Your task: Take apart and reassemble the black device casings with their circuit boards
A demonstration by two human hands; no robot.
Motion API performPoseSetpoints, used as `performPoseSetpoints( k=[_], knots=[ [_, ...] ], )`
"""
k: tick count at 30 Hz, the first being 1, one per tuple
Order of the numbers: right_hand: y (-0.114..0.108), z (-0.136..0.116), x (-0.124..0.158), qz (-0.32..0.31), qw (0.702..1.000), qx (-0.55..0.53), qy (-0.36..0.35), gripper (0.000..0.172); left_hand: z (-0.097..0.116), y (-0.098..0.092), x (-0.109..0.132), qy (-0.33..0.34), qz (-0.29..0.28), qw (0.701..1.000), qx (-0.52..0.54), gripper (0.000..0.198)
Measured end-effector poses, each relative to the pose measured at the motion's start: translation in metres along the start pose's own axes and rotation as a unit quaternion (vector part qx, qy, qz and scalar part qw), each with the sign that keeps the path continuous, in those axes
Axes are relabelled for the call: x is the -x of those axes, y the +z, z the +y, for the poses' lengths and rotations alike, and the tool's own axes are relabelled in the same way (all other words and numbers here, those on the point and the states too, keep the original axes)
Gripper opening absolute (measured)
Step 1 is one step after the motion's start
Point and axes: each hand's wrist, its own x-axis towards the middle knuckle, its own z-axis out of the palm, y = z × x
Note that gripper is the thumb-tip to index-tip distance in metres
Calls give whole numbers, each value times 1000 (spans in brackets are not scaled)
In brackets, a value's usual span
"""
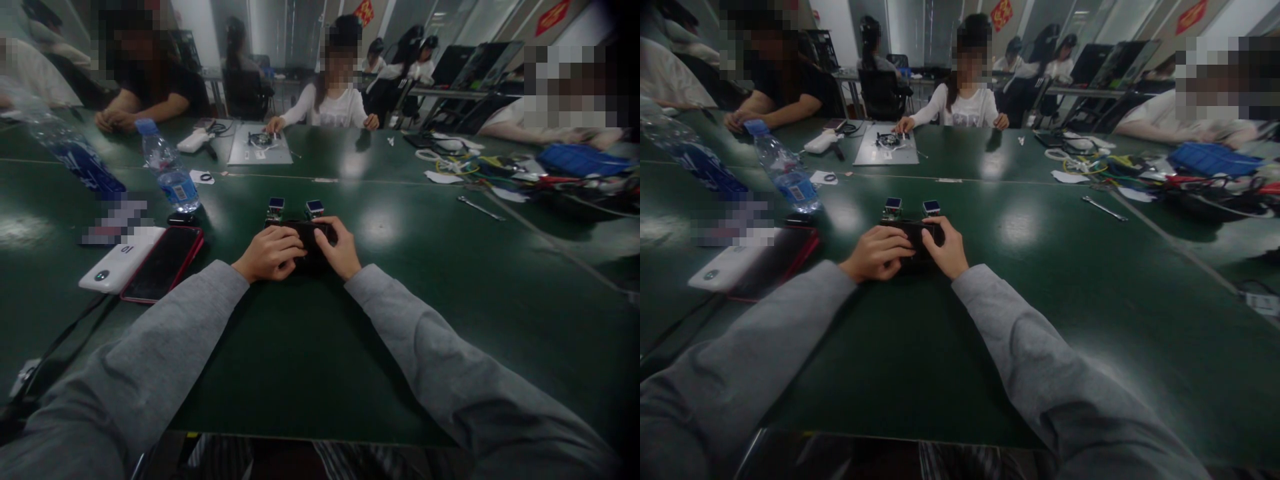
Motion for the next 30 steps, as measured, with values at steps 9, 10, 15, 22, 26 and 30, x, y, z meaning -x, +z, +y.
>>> performPoseSetpoints(
  k=[9, 10, 15, 22, 26, 30],
  knots=[
    [-1, -3, -1, 17, 999, 16, -36, 27, 0, 0, 0, -30, -19, 999, 40, 28],
    [-1, -3, -1, 16, 999, 16, -37, 26, 0, -1, -1, -30, -17, 999, 42, 28],
    [-1, -5, -1, 35, 997, 27, -57, 23, 1, -2, -3, -37, -6, 998, 50, 26],
    [-2, -5, -1, 33, 997, 37, -58, 24, 2, -2, -4, -41, 1, 997, 62, 24],
    [-2, -6, -1, 34, 997, 38, -65, 22, 1, -4, -4, -17, -22, 999, 39, 24],
    [-2, -6, -1, 29, 997, 37, -57, 23, 1, -5, -4, -10, -22, 999, 32, 24]
  ],
)
